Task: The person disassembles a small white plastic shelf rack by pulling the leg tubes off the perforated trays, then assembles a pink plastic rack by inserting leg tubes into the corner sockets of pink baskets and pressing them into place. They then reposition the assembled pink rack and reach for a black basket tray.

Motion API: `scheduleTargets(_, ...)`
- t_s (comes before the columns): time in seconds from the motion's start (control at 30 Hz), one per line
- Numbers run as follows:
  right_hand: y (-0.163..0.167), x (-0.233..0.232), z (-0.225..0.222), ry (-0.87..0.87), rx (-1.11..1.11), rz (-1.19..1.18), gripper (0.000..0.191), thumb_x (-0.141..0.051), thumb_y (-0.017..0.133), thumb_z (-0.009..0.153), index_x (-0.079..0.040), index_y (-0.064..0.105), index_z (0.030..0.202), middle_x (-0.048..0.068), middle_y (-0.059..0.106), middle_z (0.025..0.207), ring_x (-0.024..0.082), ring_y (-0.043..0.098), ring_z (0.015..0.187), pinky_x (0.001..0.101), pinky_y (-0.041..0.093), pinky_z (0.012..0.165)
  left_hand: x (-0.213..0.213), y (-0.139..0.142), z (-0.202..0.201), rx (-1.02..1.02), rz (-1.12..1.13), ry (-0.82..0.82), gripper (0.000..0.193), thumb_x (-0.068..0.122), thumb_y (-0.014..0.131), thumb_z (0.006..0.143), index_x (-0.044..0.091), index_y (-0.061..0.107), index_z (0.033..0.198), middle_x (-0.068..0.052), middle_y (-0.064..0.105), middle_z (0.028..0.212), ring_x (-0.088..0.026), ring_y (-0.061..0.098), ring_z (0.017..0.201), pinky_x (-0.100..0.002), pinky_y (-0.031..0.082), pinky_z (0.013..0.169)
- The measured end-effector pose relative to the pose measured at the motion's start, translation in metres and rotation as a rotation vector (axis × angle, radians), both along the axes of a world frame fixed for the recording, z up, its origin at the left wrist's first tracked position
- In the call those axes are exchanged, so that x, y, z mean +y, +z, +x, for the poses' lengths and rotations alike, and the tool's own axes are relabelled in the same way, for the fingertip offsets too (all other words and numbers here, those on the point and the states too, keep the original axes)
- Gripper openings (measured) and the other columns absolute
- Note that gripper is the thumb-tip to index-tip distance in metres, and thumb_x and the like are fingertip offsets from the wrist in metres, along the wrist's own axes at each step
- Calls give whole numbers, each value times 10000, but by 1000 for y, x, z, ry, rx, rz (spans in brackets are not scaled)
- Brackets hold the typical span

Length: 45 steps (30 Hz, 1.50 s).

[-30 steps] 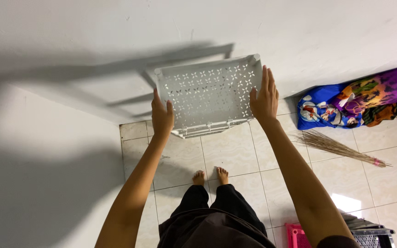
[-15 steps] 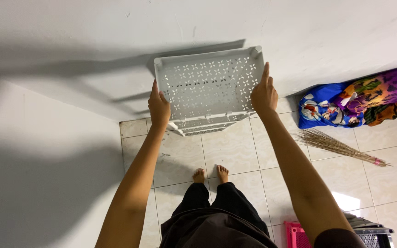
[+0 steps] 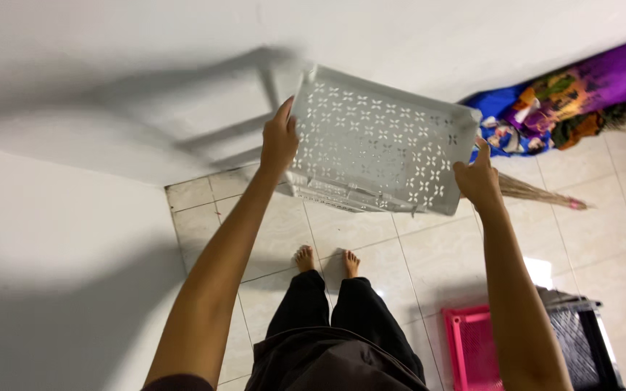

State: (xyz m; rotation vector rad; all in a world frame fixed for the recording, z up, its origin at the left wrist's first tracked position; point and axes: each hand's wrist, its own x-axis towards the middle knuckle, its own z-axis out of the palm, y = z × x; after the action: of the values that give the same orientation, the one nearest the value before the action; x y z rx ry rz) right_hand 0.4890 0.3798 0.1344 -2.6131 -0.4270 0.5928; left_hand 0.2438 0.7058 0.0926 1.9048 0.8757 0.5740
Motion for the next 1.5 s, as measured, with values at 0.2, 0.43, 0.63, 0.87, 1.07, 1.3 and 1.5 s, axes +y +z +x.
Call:
scheduleTargets(0.2,37,-15,-19,118,-507,-161,1044,-264,722,904,-27,66,1682,412,434,1459,554,535,1290,606,444,1059,19,28,54,91,55,-331,445,163,559,1037,150,548,1481,-202,723,856,-308,713,723,-435,538,726)
scheduleTargets(0.43,19,67,-12,438,-107,-7,482,-374,524,1047,-117,442,1447,327,639,1171,532,610,1085,593,469,905,-11,36,49,3,525,-28,600,314,657,1024,99,415,1530,-191,586,1411,-361,524,1328,-558,340,1104)
scheduleTargets(0.63,8,84,-3,433,-73,187,315,-317,467,1076,-46,574,1195,297,669,1010,519,623,981,570,473,843,-134,-29,1,8,-196,233,1024,427,773,1010,-198,125,1498,-440,202,1508,-545,230,1448,-563,238,1156)
scheduleTargets(0.87,5,99,-3,342,56,184,350,-294,446,1041,-19,566,1221,285,703,950,426,706,880,504,521,790,-115,-42,9,86,-331,140,349,336,614,1018,22,699,1144,-160,765,980,-262,748,880,-393,559,751)
scheduleTargets(1.07,-6,91,-20,276,700,307,523,-287,624,945,23,425,1316,249,649,1161,337,733,857,447,656,706,-27,-9,-11,220,-301,-14,313,320,649,972,29,729,1050,-159,758,881,-281,738,761,-452,587,700)
scheduleTargets(1.3,-18,87,-53,649,315,47,507,-444,599,1033,-30,558,1323,190,691,1272,311,759,991,427,636,770,57,7,-30,552,37,-148,340,408,696,947,91,774,1040,-139,761,810,-295,725,711,-447,545,682)
scheduleTargets(1.5,-7,112,-38,680,-608,301,553,-427,659,987,4,552,1318,282,660,1189,436,673,1034,537,575,779,98,16,-61,564,313,-221,302,384,725,972,116,788,1097,-149,735,899,-323,684,850,-479,510,831)
